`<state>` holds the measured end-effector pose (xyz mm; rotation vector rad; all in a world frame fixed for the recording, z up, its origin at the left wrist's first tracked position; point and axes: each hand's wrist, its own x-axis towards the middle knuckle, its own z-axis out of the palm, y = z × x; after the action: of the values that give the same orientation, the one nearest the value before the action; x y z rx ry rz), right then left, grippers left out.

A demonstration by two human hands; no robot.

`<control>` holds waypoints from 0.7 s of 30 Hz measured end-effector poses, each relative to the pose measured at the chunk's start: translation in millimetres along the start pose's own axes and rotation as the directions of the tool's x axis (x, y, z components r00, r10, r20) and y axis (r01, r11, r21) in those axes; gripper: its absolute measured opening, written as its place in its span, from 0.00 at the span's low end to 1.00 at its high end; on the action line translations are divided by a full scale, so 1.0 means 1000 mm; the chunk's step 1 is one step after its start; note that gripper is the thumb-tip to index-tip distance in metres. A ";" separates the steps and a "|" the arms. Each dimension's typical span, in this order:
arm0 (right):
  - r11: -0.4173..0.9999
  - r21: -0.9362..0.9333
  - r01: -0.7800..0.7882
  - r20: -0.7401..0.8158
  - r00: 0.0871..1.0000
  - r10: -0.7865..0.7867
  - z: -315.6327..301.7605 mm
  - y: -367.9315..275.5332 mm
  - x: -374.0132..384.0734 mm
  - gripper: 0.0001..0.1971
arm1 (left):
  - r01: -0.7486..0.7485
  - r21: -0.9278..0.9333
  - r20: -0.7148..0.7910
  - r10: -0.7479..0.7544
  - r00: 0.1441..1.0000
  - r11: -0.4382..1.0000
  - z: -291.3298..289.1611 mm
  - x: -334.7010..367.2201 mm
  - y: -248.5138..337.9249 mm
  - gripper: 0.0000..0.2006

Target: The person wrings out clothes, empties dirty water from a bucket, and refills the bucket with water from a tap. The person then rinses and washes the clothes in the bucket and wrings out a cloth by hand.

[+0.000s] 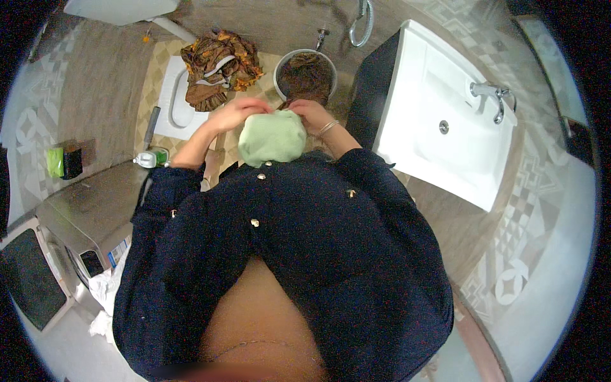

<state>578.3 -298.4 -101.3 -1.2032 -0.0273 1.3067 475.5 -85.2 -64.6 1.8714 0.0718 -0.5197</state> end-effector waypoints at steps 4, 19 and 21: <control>0.973 0.230 -0.009 -0.027 1.000 0.016 0.000 0.002 0.001 0.05 | -0.162 -0.252 -0.216 0.107 0.970 0.954 0.059 -0.022 -0.124 0.33; 0.856 0.283 0.432 0.383 0.768 -0.514 0.089 -0.152 -0.019 0.14 | -0.512 -0.362 -0.709 0.126 0.694 0.780 -0.009 -0.035 0.007 0.34; 0.781 0.001 0.624 0.277 0.751 -0.600 0.078 -0.156 -0.028 0.13 | -0.738 -0.446 -0.769 0.204 0.605 0.506 -0.026 -0.054 0.045 0.28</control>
<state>631.2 -236.8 55.2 -0.9629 -0.6396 0.8648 448.3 -67.1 3.1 1.0498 0.1426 0.5650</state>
